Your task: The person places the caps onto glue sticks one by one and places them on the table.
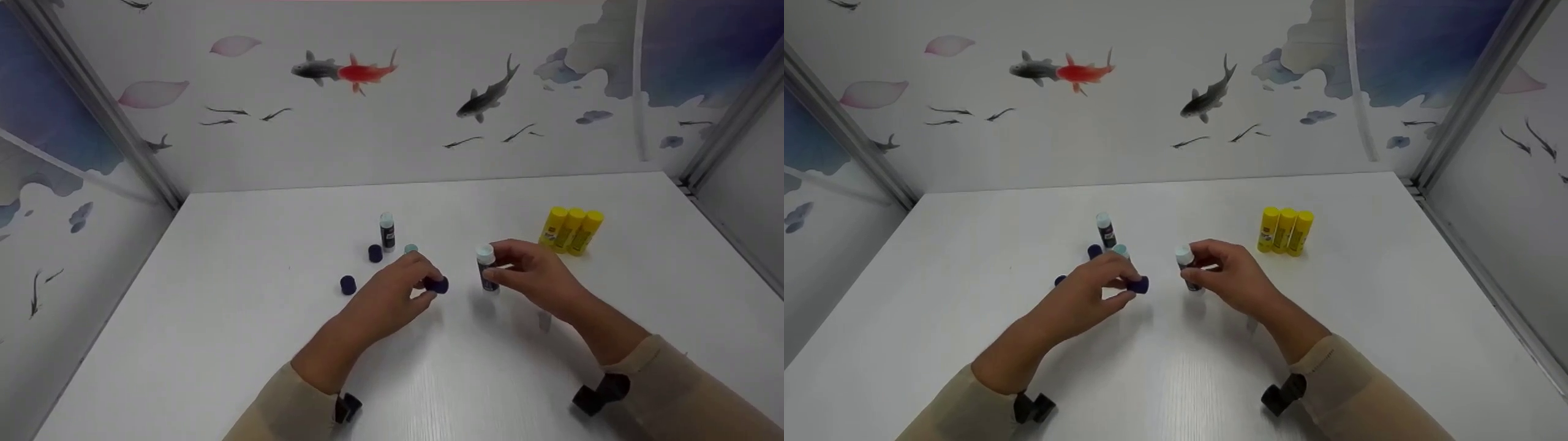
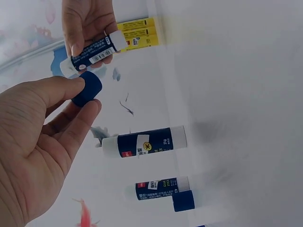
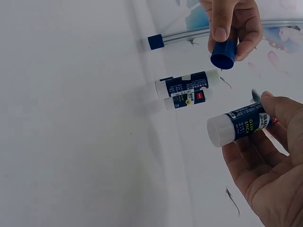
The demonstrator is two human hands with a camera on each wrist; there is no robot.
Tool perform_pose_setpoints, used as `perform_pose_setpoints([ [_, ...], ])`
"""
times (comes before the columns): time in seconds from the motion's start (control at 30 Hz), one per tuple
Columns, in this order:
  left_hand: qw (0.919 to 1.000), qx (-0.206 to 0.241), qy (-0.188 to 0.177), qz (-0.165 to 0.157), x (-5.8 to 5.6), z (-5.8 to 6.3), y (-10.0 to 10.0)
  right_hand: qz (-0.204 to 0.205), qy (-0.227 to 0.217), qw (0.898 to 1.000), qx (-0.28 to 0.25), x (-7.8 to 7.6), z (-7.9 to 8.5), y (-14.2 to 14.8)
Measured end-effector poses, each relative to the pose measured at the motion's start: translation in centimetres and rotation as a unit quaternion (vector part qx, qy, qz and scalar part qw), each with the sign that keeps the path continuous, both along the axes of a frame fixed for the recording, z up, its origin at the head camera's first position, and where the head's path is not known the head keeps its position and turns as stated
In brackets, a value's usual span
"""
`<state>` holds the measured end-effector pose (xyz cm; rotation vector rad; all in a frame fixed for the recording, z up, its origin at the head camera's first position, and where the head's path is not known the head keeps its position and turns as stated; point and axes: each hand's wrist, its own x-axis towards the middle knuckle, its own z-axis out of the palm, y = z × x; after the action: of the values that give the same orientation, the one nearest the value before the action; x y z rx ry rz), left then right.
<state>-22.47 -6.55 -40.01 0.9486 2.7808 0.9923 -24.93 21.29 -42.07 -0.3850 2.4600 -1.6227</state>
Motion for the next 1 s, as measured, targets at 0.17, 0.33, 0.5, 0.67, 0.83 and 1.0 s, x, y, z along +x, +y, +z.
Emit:
perform_pose_setpoints([
  [0.17,1.0000,0.004,0.002,0.002,0.2,0.0,-0.2,0.020,0.008,1.000,-0.007,0.6,-0.3,0.2],
  [0.33,1.0000,-0.001,0.009,0.003,0.5,-0.1,-0.3,0.034,0.011,0.999,-0.010,1.1,-0.6,0.4],
  [0.5,0.9998,0.003,0.017,-0.004,0.5,-0.2,-0.4,0.040,0.009,0.999,-0.006,1.5,-0.4,0.7],
  [0.67,0.9995,0.004,0.030,-0.014,0.5,-0.4,-0.4,0.038,-0.003,0.999,-0.015,1.8,0.1,1.2],
  [0.83,0.9991,0.011,0.038,-0.015,0.5,-0.2,-0.4,0.028,-0.010,0.999,-0.021,1.9,0.7,1.5],
  [1.0,0.9993,0.009,0.033,-0.013,0.6,-0.1,-0.3,0.031,-0.003,0.999,-0.008,2.0,1.0,1.5],
])
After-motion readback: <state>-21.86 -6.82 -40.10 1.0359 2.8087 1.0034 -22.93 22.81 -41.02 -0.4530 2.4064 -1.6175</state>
